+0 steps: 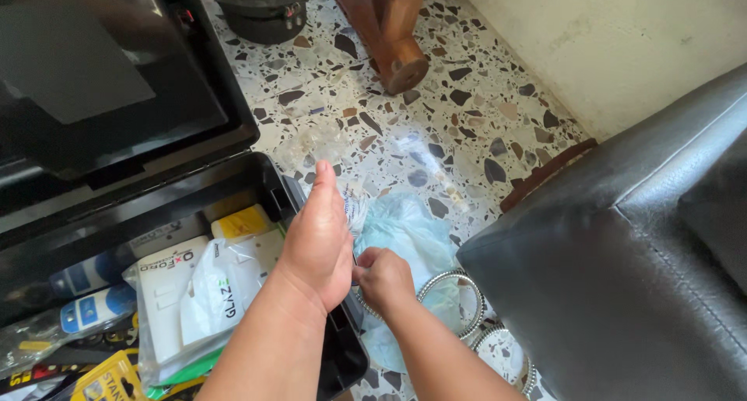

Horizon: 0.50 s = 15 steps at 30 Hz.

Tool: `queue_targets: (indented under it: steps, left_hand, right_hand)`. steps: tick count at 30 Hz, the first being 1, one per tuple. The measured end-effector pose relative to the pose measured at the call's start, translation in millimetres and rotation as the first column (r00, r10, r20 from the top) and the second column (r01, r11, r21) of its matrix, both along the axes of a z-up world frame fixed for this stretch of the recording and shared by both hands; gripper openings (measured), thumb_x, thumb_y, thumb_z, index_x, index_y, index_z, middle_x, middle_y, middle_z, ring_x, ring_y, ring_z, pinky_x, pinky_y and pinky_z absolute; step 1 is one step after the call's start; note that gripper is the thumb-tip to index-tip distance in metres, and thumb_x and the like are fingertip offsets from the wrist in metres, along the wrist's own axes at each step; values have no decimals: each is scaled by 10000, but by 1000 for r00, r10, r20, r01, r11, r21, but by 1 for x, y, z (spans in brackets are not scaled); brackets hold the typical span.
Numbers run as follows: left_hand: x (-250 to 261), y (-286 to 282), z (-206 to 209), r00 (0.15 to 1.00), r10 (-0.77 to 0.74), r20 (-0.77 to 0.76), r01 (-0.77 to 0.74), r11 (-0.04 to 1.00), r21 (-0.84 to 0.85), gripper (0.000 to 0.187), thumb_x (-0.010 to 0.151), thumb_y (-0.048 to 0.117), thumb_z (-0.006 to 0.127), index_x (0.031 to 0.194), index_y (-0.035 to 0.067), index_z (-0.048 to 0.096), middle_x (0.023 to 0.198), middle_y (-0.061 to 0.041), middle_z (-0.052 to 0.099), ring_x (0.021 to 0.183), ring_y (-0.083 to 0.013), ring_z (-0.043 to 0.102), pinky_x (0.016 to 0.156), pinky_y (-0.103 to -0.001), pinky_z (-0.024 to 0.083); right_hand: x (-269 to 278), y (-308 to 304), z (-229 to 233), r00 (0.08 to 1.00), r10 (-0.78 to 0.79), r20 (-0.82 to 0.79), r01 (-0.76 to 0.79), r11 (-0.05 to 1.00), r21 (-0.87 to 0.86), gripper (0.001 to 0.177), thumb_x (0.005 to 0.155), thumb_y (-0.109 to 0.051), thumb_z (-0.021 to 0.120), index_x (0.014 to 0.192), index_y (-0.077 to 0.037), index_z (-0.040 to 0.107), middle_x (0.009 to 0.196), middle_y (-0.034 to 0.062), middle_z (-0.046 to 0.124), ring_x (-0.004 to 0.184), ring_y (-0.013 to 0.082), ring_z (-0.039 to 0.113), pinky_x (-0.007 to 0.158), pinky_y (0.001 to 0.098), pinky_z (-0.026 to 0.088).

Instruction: The person organizes various items into a red and black toolbox. They place electrical sockets, a flexible metal hose, a coiled white extension cord, and a plastic bag into the box, then close and secure the latches.

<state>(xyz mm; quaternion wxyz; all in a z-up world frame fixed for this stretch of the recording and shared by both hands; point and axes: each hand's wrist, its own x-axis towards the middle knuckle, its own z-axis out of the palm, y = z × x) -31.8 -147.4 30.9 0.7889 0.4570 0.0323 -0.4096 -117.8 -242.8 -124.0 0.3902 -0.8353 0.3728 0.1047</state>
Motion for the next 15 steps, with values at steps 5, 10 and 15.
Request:
queue_targets:
  steps: [5,10,15]
  left_hand:
    - [5,2,-3,1000,-8,9,9,999,-34,1065,898,734,340,1599,50,-78,1705,-132,-109,1557,-239,-143,1211,-482,-61]
    - [3,3,-1,998,27,57,-25,999,-39,1058,902,727,335,1595,38,-70,1710,-113,-101,1567,-216,-122,1212,-478,-55]
    - [-5,6,15,998,65,12,-64,997,-35,1002,903,664,445,1614,39,119,1711,-119,129,1578,-225,47,1232,-462,16]
  right_hand:
    - [-1,-19,-4,986,-62,154,35,984,176,179,849,-213,755,903,-53,696,845,112,744,765,228,694,747,399,569]
    - [-6,-61,16,825,-490,282,139,659,739,95,921,-142,665,938,-111,577,964,19,703,861,119,684,801,427,605]
    - [-1,-87,86,725,-590,357,40,553,832,64,987,-159,559,1003,-101,583,988,84,708,839,219,716,805,461,612]
